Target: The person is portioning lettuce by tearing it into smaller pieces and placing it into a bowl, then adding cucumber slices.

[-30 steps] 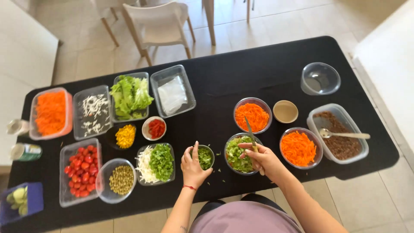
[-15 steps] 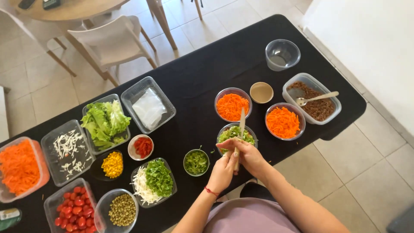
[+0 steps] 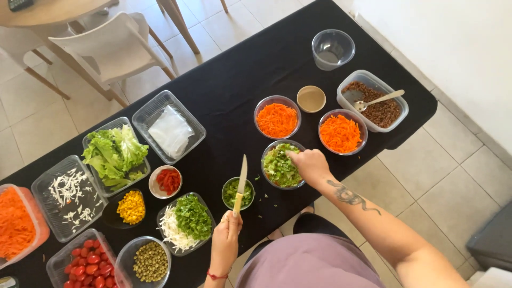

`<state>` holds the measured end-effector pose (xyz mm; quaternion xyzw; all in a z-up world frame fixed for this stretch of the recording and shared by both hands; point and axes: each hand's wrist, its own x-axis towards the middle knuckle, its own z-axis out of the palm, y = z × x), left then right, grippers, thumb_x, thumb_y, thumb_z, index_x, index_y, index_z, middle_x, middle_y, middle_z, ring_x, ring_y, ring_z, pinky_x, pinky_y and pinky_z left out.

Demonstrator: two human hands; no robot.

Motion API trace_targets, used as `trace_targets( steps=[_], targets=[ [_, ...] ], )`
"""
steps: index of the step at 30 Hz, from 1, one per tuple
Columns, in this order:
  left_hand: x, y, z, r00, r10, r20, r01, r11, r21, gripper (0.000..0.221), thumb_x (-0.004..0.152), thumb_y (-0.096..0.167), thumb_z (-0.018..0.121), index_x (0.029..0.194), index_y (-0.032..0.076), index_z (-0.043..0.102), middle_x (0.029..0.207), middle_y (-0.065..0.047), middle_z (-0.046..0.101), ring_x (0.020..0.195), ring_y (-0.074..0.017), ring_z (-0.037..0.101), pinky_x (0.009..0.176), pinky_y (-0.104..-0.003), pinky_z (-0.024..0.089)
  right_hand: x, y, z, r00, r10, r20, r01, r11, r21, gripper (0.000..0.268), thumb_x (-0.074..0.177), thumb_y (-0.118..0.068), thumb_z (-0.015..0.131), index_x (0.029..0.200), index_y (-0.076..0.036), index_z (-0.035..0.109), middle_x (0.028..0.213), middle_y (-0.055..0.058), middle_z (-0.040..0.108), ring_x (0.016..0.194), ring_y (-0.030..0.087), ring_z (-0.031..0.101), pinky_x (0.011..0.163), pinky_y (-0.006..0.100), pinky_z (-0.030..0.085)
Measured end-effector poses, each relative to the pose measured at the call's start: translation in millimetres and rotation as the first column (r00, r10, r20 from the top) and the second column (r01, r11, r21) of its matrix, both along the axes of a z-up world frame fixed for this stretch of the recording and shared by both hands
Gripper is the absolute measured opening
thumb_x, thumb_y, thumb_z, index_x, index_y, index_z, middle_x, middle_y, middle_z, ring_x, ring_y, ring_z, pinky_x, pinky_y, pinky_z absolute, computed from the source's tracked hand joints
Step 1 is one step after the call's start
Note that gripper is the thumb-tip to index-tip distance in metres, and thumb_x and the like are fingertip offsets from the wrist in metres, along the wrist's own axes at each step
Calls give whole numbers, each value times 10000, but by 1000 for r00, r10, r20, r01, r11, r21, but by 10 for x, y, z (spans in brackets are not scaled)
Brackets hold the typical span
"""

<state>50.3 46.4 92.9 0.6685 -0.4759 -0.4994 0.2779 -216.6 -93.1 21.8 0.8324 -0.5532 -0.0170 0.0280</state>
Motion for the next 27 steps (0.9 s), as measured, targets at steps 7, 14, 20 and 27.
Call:
trace_targets(
  steps=[7,14,20,27],
  targets=[
    [4,77,-16,999,3,49,-5,1000,31,392,966,354,320,697,137,504,593,-3,481,527,-128,441,556,-291,341,45,154,-184,997,-54,63,51,997,49,369,904,-351,571,602,-140,583,563,27,589,478,255,586,368,356,380],
    [-75,61,-2,999,-25,40,22,998,51,399,958,364,344,688,127,519,606,3,499,555,-122,463,571,-283,353,63,129,-329,988,145,46,-145,989,-7,160,739,11,614,837,-115,607,780,58,601,708,256,590,485,352,492],
    [-184,-38,60,999,-44,24,44,998,-36,394,959,346,347,689,122,527,599,-6,502,550,-133,477,571,-292,368,249,59,238,938,-91,336,65,994,88,175,767,-188,555,879,-107,663,880,37,654,804,248,586,552,384,485],
    [-406,-248,201,982,-175,71,178,983,-35,404,955,410,305,729,148,511,588,10,499,517,-133,442,539,-304,342,213,117,162,958,-169,232,181,983,-29,471,938,-319,437,602,-98,683,601,41,639,519,264,605,383,366,399]
  ],
)
